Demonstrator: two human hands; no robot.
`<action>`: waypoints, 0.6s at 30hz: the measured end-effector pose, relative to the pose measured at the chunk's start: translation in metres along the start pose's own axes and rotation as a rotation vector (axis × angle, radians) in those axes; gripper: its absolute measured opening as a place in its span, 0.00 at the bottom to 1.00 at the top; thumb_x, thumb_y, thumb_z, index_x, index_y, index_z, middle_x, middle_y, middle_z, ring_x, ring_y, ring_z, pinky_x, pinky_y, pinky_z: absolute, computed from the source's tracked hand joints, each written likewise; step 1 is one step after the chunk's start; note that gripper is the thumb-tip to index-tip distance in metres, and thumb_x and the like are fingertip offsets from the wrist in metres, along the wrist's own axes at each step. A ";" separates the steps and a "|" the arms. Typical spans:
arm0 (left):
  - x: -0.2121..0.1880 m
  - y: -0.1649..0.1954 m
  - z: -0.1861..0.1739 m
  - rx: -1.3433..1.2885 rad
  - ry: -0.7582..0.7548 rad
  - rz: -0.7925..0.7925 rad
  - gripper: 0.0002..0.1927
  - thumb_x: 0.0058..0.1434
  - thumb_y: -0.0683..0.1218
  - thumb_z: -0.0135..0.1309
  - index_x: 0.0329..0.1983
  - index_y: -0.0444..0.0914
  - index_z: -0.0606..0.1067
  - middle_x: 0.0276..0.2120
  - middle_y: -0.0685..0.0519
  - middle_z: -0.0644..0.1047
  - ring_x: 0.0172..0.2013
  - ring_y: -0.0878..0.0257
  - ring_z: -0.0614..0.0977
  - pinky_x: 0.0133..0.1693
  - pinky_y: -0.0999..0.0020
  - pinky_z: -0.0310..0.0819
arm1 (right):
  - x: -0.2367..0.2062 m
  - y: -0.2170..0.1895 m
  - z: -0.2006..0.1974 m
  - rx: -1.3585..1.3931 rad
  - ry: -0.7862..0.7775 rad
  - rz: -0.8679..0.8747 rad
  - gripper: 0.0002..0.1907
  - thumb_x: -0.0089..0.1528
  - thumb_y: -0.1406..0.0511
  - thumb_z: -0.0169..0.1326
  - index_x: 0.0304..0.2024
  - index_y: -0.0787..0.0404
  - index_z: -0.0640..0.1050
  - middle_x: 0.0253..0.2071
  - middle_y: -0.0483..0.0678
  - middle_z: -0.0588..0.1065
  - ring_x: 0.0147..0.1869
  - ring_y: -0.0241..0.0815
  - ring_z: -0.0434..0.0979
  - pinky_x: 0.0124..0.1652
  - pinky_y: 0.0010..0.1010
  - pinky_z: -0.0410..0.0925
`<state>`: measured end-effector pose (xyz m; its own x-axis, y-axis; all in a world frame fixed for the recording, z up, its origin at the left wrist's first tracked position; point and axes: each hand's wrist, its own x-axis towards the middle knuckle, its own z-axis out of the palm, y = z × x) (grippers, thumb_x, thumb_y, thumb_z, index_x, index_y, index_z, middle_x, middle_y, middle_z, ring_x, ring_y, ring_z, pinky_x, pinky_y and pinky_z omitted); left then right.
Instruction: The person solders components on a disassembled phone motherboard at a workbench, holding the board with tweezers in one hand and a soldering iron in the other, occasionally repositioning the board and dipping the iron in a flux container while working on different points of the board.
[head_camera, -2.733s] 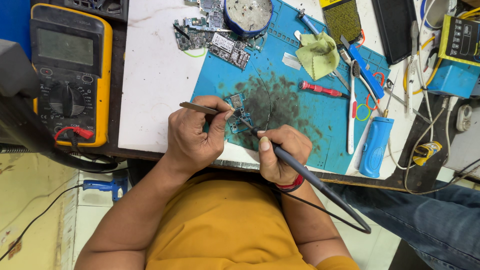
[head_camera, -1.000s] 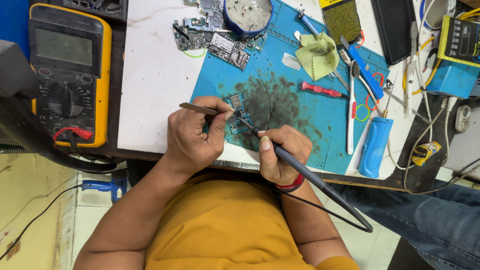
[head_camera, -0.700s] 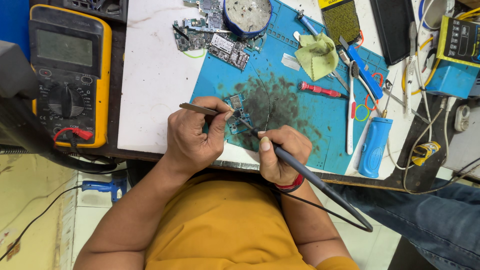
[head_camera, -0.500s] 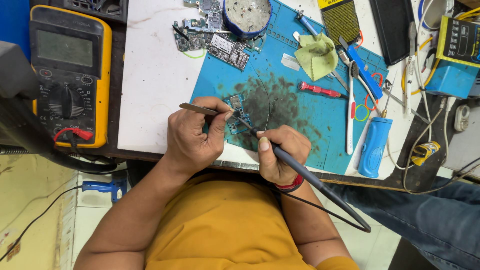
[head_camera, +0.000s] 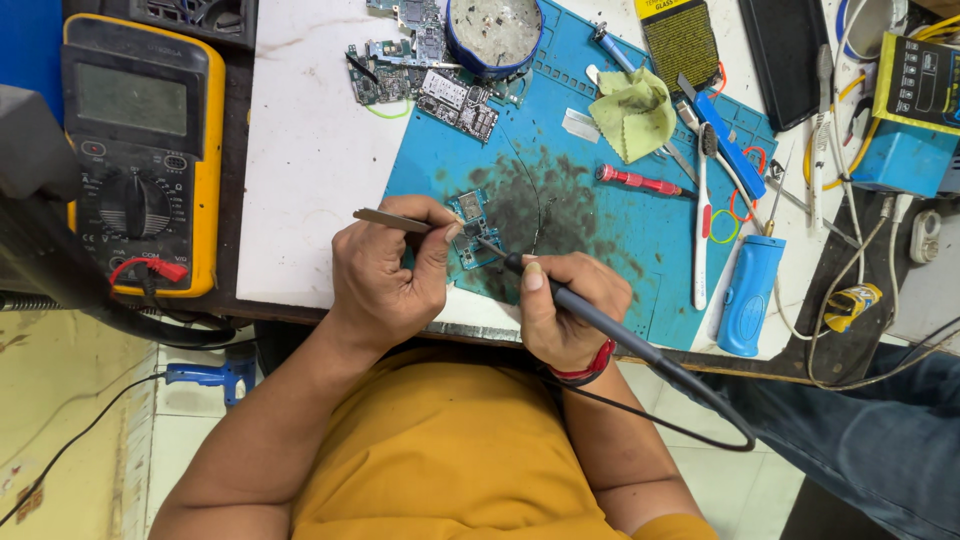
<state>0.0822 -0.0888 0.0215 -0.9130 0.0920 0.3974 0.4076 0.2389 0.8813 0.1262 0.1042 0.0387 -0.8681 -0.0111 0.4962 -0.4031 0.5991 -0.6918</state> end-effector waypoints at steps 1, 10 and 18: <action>0.000 0.000 0.000 -0.003 0.005 -0.009 0.04 0.70 0.38 0.59 0.42 0.35 0.74 0.33 0.53 0.80 0.26 0.66 0.81 0.29 0.72 0.73 | 0.000 0.000 0.001 -0.004 0.004 0.004 0.04 0.65 0.73 0.57 0.36 0.67 0.74 0.28 0.51 0.77 0.26 0.42 0.75 0.29 0.29 0.66; 0.001 -0.001 0.001 -0.012 -0.004 0.000 0.05 0.70 0.38 0.59 0.42 0.34 0.74 0.33 0.52 0.81 0.26 0.66 0.81 0.29 0.73 0.73 | 0.001 -0.002 0.000 -0.025 0.004 0.027 0.07 0.64 0.73 0.59 0.32 0.66 0.74 0.23 0.50 0.73 0.24 0.42 0.72 0.28 0.29 0.63; 0.001 0.000 -0.001 -0.001 -0.004 -0.002 0.05 0.70 0.38 0.59 0.42 0.34 0.74 0.34 0.51 0.80 0.27 0.65 0.81 0.30 0.71 0.74 | 0.002 -0.003 -0.001 -0.016 -0.001 0.041 0.07 0.64 0.72 0.57 0.31 0.66 0.74 0.22 0.49 0.71 0.22 0.42 0.69 0.26 0.31 0.60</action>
<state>0.0813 -0.0896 0.0218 -0.9140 0.0949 0.3945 0.4056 0.2382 0.8825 0.1260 0.1028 0.0423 -0.8842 0.0129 0.4668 -0.3623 0.6119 -0.7031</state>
